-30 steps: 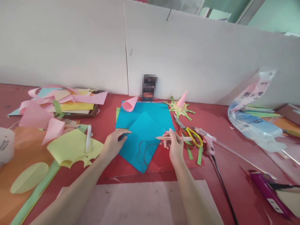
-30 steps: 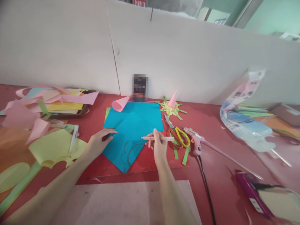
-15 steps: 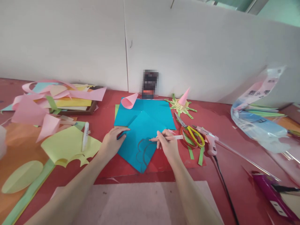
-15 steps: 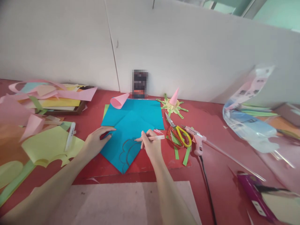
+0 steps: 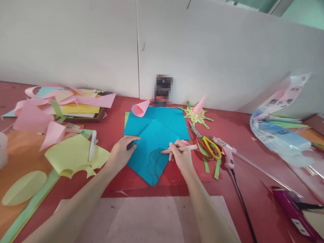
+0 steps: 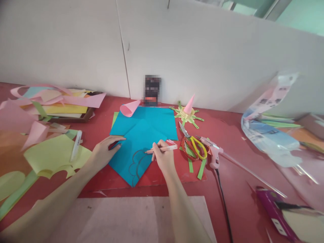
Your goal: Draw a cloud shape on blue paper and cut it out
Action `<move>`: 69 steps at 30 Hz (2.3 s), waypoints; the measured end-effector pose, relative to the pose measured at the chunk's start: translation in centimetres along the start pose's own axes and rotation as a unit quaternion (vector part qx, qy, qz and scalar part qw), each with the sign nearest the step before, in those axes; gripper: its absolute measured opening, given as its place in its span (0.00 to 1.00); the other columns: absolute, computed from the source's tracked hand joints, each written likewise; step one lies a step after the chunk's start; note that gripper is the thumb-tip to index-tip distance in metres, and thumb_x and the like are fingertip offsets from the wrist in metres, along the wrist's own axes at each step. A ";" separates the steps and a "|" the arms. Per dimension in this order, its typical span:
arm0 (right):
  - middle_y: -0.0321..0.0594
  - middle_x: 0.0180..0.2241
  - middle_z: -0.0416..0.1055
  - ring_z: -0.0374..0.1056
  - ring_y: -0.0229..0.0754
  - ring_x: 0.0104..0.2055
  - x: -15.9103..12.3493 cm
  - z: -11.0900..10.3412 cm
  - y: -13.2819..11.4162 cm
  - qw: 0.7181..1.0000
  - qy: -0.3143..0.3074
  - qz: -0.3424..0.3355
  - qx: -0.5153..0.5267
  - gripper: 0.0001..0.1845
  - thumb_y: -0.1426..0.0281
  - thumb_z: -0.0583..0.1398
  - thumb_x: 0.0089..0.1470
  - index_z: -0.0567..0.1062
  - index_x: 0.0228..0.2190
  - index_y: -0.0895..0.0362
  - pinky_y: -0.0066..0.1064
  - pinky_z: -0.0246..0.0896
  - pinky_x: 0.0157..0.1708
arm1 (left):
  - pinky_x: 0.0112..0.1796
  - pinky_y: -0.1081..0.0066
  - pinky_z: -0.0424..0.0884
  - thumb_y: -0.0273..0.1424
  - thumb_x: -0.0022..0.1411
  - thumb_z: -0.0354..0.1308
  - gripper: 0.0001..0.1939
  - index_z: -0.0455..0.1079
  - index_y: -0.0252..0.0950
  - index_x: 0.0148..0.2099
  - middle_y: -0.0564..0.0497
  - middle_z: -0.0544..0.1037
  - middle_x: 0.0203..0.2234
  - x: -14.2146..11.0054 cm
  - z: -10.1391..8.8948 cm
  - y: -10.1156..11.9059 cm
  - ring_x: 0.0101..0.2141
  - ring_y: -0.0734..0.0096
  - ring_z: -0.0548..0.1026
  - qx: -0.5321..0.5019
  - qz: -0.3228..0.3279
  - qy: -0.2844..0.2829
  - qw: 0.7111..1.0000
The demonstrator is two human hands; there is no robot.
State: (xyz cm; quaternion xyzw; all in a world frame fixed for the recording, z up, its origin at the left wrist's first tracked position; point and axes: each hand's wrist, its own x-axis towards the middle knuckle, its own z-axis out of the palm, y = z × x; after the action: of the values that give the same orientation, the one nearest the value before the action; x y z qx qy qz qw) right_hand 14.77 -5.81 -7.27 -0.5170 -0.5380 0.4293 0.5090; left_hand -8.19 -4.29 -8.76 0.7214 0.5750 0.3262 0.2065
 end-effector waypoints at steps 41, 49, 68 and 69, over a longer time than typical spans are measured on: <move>0.29 0.10 0.64 0.73 0.42 0.25 0.1 -0.1 -0.3 0.998 -0.009 -0.016 -0.054 0.18 0.61 0.55 0.54 0.59 0.18 0.54 0.30 0.62 0.29 | 0.48 0.63 0.67 0.31 0.59 0.50 0.13 0.70 0.43 0.45 0.52 0.74 0.45 0.0 0.1 -0.1 0.46 0.65 0.71 0.006 0.008 0.004 1.000; 0.29 0.10 0.64 0.72 0.41 0.22 0.1 -0.1 0.1 0.998 0.008 -0.010 -0.065 0.18 0.60 0.55 0.54 0.59 0.18 0.53 0.29 0.61 0.27 | 0.47 0.64 0.67 0.31 0.59 0.49 0.13 0.70 0.43 0.45 0.52 0.74 0.45 0.0 0.1 0.0 0.46 0.65 0.71 0.007 0.010 0.003 1.000; 0.28 0.09 0.63 0.74 0.44 0.25 0.1 -0.2 0.3 0.999 -0.017 0.001 -0.031 0.17 0.62 0.56 0.54 0.59 0.18 0.54 0.32 0.63 0.30 | 0.48 0.63 0.67 0.31 0.59 0.49 0.13 0.70 0.43 0.45 0.51 0.74 0.45 0.0 0.0 0.0 0.46 0.65 0.71 0.003 0.007 -0.001 1.000; 0.28 0.09 0.63 0.74 0.44 0.25 0.1 -0.2 0.3 1.000 -0.019 0.003 -0.025 0.17 0.62 0.56 0.54 0.59 0.18 0.54 0.32 0.63 0.30 | 0.48 0.63 0.66 0.31 0.59 0.49 0.13 0.70 0.43 0.45 0.51 0.74 0.45 0.0 0.0 0.0 0.46 0.65 0.71 0.001 0.007 -0.002 1.000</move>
State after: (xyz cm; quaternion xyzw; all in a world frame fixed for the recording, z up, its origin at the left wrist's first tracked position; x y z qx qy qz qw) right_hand 15.04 -5.67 -7.57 -0.5229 -0.5564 0.4268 0.4846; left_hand -8.19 -4.25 -8.81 0.7260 0.5701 0.3258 0.2042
